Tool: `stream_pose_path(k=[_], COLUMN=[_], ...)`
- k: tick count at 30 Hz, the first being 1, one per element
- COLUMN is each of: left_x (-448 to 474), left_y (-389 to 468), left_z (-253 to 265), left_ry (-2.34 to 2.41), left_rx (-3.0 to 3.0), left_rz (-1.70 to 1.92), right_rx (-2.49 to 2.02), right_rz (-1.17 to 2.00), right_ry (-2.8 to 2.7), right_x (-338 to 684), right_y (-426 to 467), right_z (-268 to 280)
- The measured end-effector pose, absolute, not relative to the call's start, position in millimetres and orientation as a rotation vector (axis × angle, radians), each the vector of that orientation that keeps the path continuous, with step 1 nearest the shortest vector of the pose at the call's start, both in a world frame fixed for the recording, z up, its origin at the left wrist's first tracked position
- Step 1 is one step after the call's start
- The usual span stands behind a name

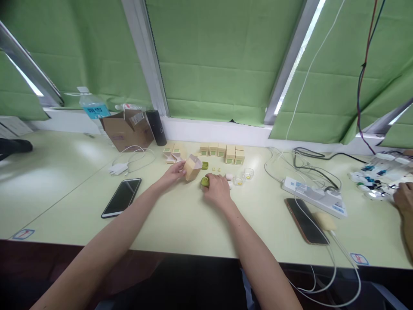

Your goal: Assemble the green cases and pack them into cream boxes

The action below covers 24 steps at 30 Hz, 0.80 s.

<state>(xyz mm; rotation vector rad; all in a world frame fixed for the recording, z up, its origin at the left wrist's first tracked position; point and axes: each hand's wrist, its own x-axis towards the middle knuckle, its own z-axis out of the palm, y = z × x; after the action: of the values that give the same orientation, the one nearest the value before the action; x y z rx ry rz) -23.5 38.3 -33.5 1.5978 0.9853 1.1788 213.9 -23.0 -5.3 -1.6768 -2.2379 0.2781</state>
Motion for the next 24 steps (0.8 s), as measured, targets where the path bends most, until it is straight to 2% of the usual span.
stream_pose_path(k=[3, 10, 17, 24], left_x=[-28.5, -29.2, 3.8, 18.4], left_y=[37.7, 39.5, 22.0, 25.8], left_z=[-36.7, -35.7, -43.5, -49.2], left_ry=[0.981, 1.253, 1.623, 1.785], left_rx=[1.639, 1.829, 2.087, 2.251], left_rz=[1.078, 1.277, 1.413, 1.452], right_rx=[-1.673, -1.706, -1.647, -1.614], right_rz=[0.257, 0.365, 0.331, 0.294], right_ry=[-2.237, -2.153, -2.197, -2.237], right_x=[214.5, 212.1, 210.9, 210.1], right_y=[-25.1, -29.8, -29.4, -27.7], right_z=[-1.6, -0.1, -3.6, -7.7])
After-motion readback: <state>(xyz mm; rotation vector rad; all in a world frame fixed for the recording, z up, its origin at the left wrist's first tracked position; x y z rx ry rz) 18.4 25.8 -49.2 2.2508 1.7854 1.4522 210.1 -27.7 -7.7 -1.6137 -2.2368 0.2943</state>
